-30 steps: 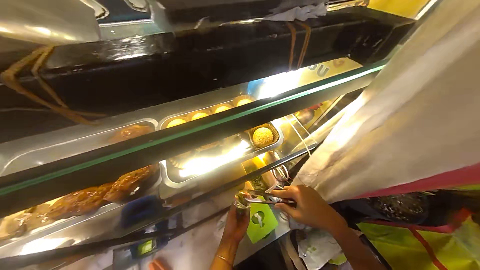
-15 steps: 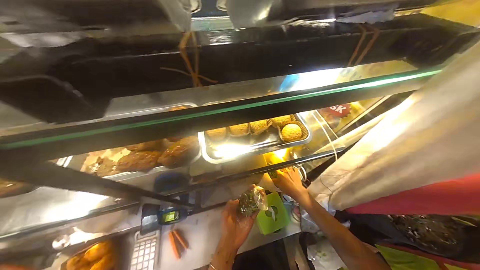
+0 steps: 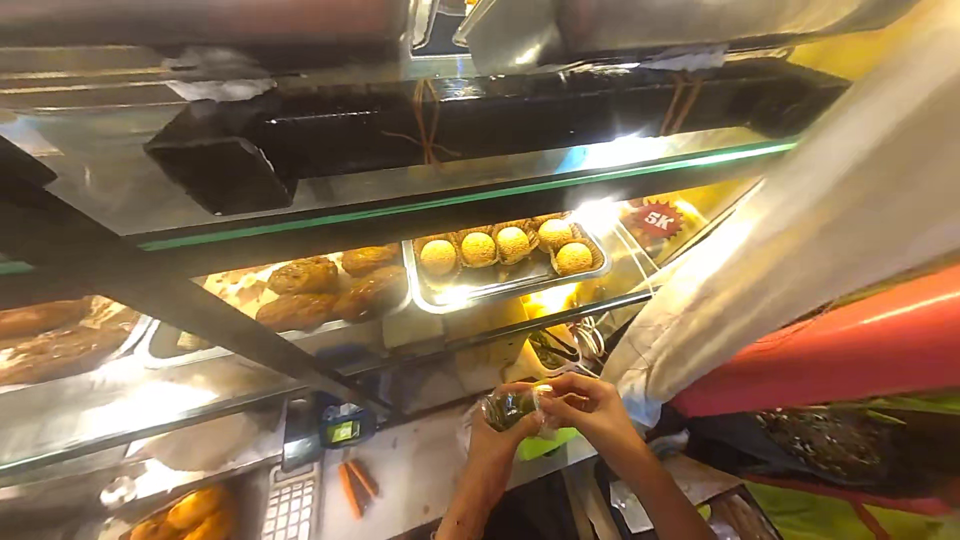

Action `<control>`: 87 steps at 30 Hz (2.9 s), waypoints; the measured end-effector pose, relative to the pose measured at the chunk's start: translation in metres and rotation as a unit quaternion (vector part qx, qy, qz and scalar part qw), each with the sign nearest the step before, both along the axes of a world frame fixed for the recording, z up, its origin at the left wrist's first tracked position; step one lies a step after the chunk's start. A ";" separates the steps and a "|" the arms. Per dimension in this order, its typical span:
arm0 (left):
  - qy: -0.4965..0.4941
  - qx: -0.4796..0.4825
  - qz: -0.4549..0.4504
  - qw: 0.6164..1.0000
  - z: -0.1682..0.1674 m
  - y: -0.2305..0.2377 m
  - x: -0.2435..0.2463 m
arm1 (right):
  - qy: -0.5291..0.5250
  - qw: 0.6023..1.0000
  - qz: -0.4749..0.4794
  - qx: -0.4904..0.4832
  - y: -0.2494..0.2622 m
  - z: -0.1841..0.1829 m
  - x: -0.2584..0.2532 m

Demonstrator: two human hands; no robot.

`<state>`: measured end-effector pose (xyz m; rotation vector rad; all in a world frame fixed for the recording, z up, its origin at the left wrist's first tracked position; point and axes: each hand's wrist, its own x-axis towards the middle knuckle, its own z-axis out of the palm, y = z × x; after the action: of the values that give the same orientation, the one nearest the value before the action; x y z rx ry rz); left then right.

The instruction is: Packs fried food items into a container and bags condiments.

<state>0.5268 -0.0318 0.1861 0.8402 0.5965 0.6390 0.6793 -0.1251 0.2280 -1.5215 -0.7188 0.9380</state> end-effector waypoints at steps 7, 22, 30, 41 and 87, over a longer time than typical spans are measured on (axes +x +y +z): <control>0.034 -0.035 0.037 0.998 0.002 -0.005 -0.016 | 0.173 0.968 -0.172 0.052 -0.021 0.002 0.023; 0.009 0.121 0.057 0.991 0.047 -0.006 -0.027 | 0.134 0.974 -0.121 0.135 -0.007 0.021 0.004; 0.023 0.182 0.163 0.969 0.059 -0.006 -0.047 | -0.124 0.965 -0.190 0.128 -0.011 0.039 0.017; 0.008 0.212 0.238 0.948 0.069 -0.007 -0.096 | -0.137 0.956 -0.208 0.152 0.011 0.045 0.004; 0.118 0.570 -0.095 0.807 0.106 0.005 -0.098 | -0.051 0.972 0.229 0.030 -0.006 0.074 -0.048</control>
<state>0.4293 -0.0265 0.2925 2.1168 0.2860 0.6911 0.6312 -0.1314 0.3018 -1.3813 -1.1957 1.1711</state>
